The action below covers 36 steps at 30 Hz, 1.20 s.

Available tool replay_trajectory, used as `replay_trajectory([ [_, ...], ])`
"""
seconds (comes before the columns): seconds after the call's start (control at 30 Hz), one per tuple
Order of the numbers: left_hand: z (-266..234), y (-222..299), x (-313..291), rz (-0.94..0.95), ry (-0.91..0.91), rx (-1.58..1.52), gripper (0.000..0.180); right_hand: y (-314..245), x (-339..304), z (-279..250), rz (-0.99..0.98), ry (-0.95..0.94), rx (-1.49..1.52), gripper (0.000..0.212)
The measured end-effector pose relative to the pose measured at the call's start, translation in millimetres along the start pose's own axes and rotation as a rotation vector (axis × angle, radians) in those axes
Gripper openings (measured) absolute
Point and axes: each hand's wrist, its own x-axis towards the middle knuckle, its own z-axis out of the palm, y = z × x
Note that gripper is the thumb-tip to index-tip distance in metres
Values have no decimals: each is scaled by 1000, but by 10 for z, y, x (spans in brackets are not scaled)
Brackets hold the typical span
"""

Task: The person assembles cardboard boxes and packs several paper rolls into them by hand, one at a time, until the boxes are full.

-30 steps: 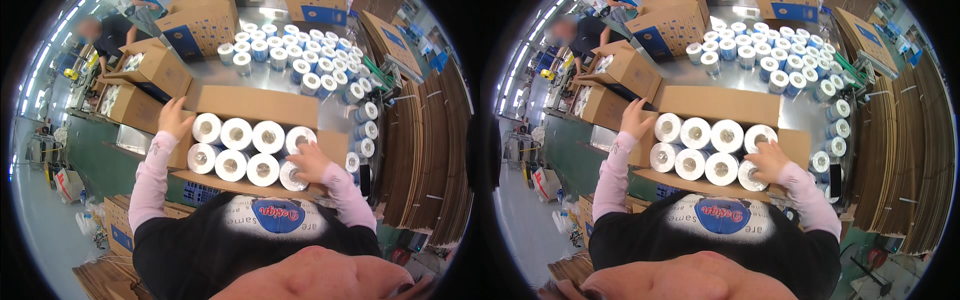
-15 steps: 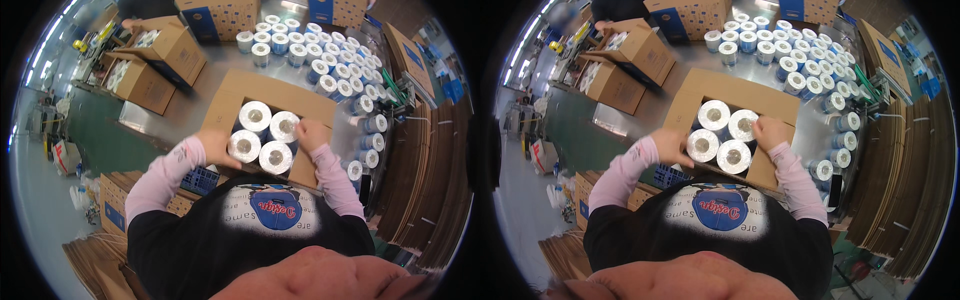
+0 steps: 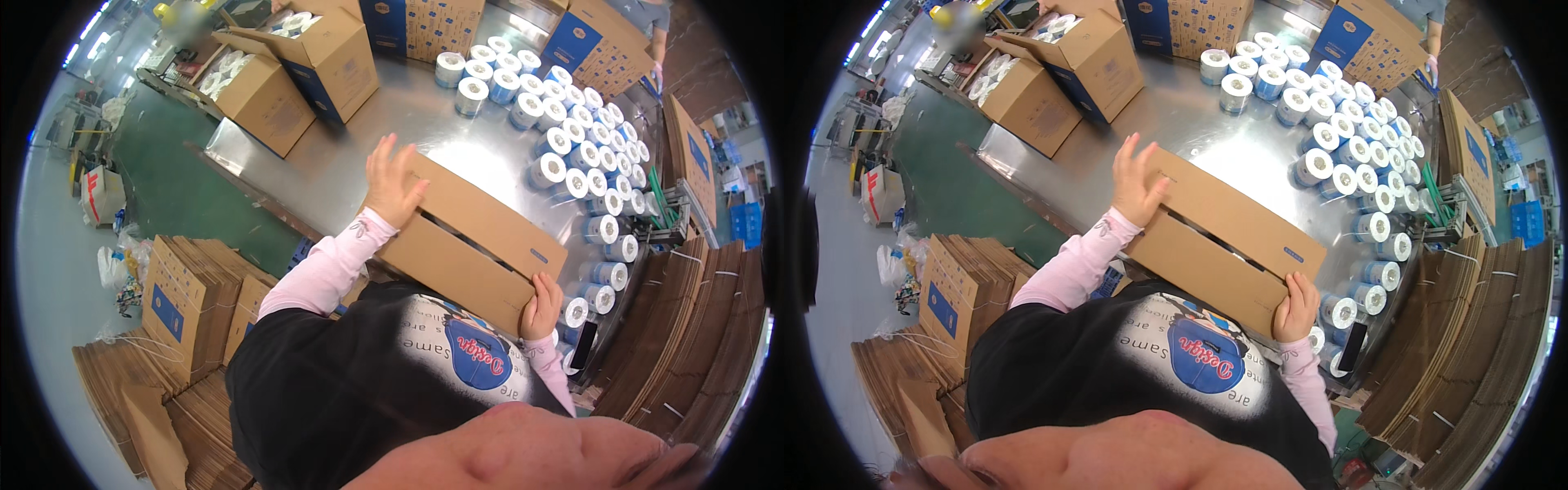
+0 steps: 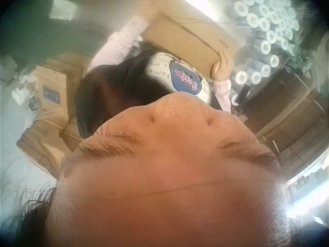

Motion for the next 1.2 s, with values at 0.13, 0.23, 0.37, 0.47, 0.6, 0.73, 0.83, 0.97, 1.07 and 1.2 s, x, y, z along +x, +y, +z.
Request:
replay_trajectory([
  [0.13, -325, -337, -50, -158, -1, -116, 57, -92, -33, 40, 184, 17, 4, 38],
  [0.23, -182, -1294, -687, -579, 6, -310, 57, -59, -23, 105, 174, 11, -39, 39],
  [0.37, -351, -744, -774, -1495, -356, -1146, 63, -24, -88, 158, 313, 49, 48, 44],
  [0.47, -226, -1021, -745, -1341, -530, -1413, 72, -19, 15, 258, 354, 38, 67, 45],
  [0.6, -355, -1216, -264, -1124, -557, -1389, 78, -187, 151, 513, 392, 82, 45, 46],
  [0.73, -448, -2123, 20, -878, 65, -716, 74, -457, 302, 856, 422, 137, 67, 47],
  [0.83, -1167, -3271, 437, -731, 587, -222, 85, -483, 490, 880, 400, 117, 44, 48],
  [0.97, -1811, -4208, 863, -1104, 880, -712, 90, -395, 531, 882, 342, 79, -26, 49],
  [1.07, -1700, -4542, 1113, -1057, 613, -1171, 89, -439, 469, 900, 361, 81, -81, 51],
  [1.2, -1354, -5055, 1383, -1054, 556, -1006, 94, -379, 537, 953, 382, 62, -71, 55],
])
